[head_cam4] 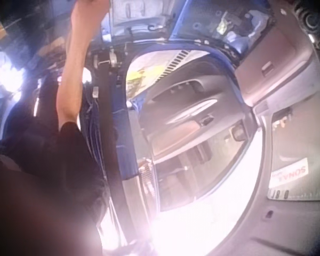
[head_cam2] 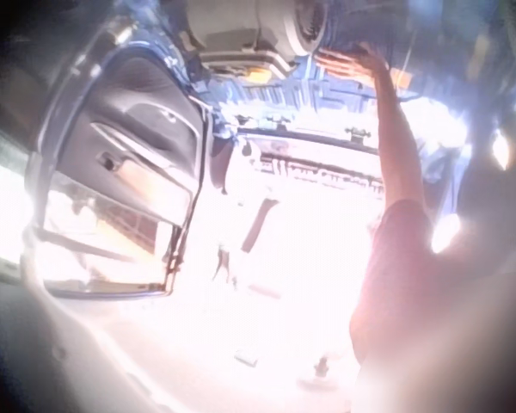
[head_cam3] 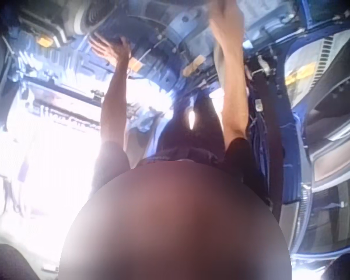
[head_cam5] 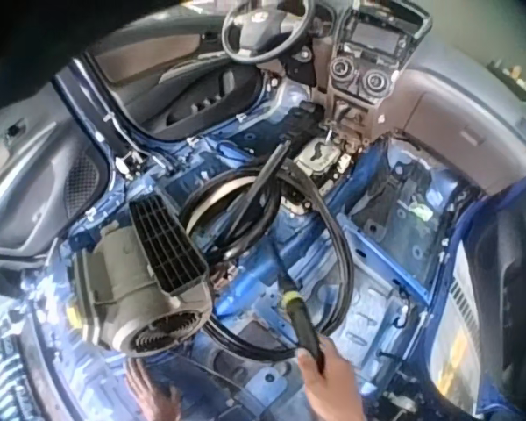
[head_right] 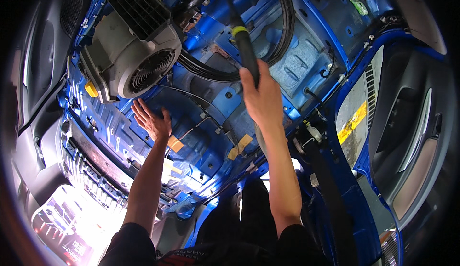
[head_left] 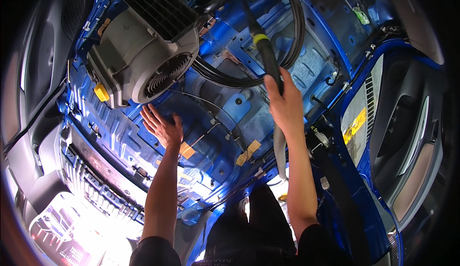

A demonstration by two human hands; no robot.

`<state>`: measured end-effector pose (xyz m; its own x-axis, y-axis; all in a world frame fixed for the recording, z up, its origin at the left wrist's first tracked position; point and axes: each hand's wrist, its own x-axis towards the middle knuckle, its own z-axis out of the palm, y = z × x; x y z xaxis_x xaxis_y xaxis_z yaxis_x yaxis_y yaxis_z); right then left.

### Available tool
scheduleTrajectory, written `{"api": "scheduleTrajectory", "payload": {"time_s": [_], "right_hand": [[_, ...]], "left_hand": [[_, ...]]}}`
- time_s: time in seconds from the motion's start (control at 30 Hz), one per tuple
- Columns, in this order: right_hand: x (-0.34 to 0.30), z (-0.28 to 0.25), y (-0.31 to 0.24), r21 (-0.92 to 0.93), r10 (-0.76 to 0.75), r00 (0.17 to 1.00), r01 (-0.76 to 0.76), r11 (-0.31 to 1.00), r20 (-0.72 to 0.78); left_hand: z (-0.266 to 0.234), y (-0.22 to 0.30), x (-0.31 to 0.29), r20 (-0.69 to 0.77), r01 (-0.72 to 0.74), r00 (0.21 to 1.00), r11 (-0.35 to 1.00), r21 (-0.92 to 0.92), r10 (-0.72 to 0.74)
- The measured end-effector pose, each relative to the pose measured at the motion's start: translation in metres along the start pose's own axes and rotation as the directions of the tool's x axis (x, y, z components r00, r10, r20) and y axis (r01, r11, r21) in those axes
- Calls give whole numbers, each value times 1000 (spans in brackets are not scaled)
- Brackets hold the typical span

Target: The person uses a vacuum cleaner with a hose attachment to clean the interior of a blue car. They vacuum the door jambs, under the hood area, and the interior door panels, moving the hose around various surfaces to remove debris.

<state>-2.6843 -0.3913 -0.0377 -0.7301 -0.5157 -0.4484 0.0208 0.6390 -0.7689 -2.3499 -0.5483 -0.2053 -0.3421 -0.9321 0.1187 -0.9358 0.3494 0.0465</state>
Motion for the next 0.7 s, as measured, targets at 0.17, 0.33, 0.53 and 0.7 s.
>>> {"api": "scheduleTrajectory", "payload": {"time_s": [0.17, 0.33, 0.53, 0.7], "right_hand": [[25, 13, -31, -88, -3, 994, 13, 996, 108], [27, -7, -30, -83, -40, 990, 29, 996, -133], [106, -57, -56, -384, -323, 927, 234, 893, -188], [183, -91, -111, -577, -341, 940, 281, 767, 5]], "left_hand": [[-2, 0, -1, 12, 12, 1000, 1000, 3, -12], [-2, 0, 0, 25, 29, 999, 1000, 9, -30], [-3, -2, -1, 23, 12, 1000, 1000, -10, -12], [-3, -3, -1, 21, 17, 1000, 1000, -14, -17]]}}
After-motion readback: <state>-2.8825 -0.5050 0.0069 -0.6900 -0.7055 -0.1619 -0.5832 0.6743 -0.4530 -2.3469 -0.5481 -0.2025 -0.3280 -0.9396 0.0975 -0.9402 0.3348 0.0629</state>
